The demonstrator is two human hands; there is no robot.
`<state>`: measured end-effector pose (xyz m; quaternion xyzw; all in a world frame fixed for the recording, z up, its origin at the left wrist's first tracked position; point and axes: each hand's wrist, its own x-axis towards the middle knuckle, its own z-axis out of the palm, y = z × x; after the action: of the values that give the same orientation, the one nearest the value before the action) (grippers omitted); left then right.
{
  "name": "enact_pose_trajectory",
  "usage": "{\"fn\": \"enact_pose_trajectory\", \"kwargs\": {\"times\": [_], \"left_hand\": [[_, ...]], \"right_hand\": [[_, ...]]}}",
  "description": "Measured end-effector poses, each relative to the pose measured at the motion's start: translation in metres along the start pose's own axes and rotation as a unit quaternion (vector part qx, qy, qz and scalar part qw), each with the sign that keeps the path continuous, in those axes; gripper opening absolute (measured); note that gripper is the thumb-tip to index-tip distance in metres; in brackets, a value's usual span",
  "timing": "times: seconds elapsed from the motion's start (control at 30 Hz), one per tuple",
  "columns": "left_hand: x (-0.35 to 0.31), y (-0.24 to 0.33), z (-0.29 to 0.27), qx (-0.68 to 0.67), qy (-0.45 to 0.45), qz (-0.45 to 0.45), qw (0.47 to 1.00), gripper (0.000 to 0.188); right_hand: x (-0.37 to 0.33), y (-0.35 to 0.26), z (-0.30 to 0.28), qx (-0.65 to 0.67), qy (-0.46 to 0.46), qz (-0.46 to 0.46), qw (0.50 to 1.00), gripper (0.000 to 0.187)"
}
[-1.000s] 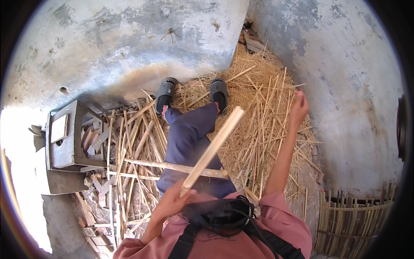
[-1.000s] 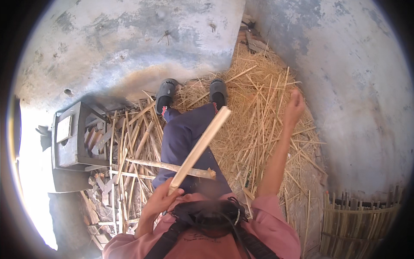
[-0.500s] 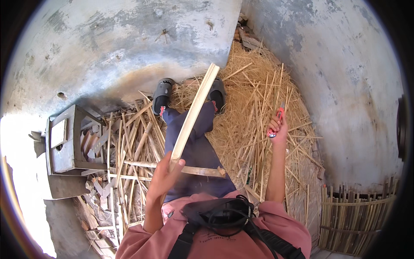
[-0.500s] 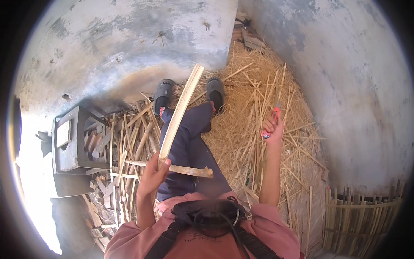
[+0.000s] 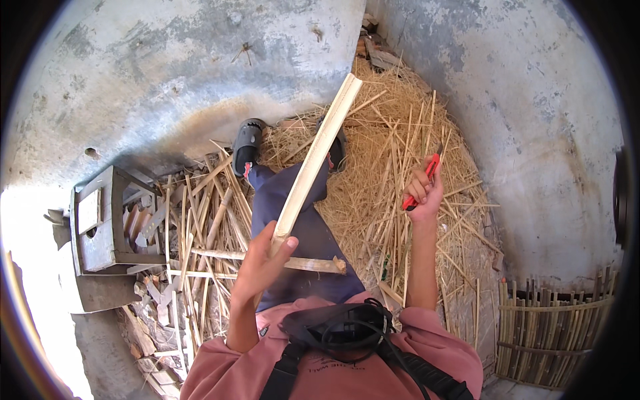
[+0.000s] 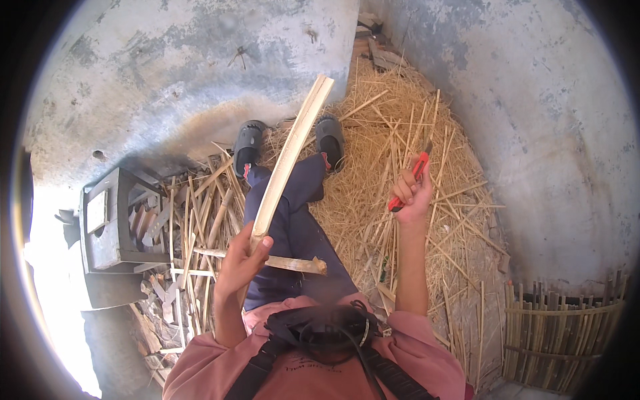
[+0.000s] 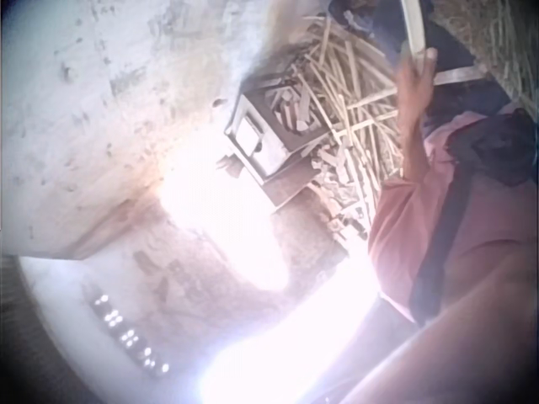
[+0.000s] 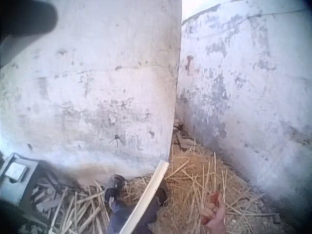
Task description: The person shaves a piece of wood using a red utility knife while sitting on the floor.
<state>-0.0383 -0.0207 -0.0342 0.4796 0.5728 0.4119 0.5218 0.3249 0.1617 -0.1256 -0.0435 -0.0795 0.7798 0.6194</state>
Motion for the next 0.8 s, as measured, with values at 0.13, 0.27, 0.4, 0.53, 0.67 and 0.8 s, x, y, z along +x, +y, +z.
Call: {"fn": "enact_pose_trajectory", "kwargs": {"times": [0.13,0.27,0.4,0.53,0.67,0.8], "left_hand": [[0.004,-0.004,0.006,-0.014,-0.005,0.017,1.000,0.024],[0.006,-0.002,0.007,-0.006,-0.012,0.034,0.999,0.024],[0.007,0.018,0.013,0.012,-0.007,0.051,0.999,0.026],[0.008,0.033,0.019,0.051,0.009,0.042,0.998,0.035],[0.008,0.038,0.026,0.013,-0.008,0.042,0.999,0.040],[0.009,0.034,0.028,0.013,-0.018,0.070,0.997,0.041]], "right_hand": [[0.002,0.007,0.010,-0.004,-0.023,-0.033,0.999,0.048],[-0.009,0.030,0.048,-0.274,0.010,-0.062,0.960,0.051],[-0.035,0.054,0.094,-0.551,-0.023,-0.057,0.832,0.048],[-0.058,0.083,0.127,-0.742,-0.139,-0.113,0.646,0.034],[-0.065,0.106,0.133,-0.799,-0.236,-0.196,0.517,0.033],[-0.067,0.118,0.129,-0.818,-0.249,-0.206,0.477,0.035]]}}
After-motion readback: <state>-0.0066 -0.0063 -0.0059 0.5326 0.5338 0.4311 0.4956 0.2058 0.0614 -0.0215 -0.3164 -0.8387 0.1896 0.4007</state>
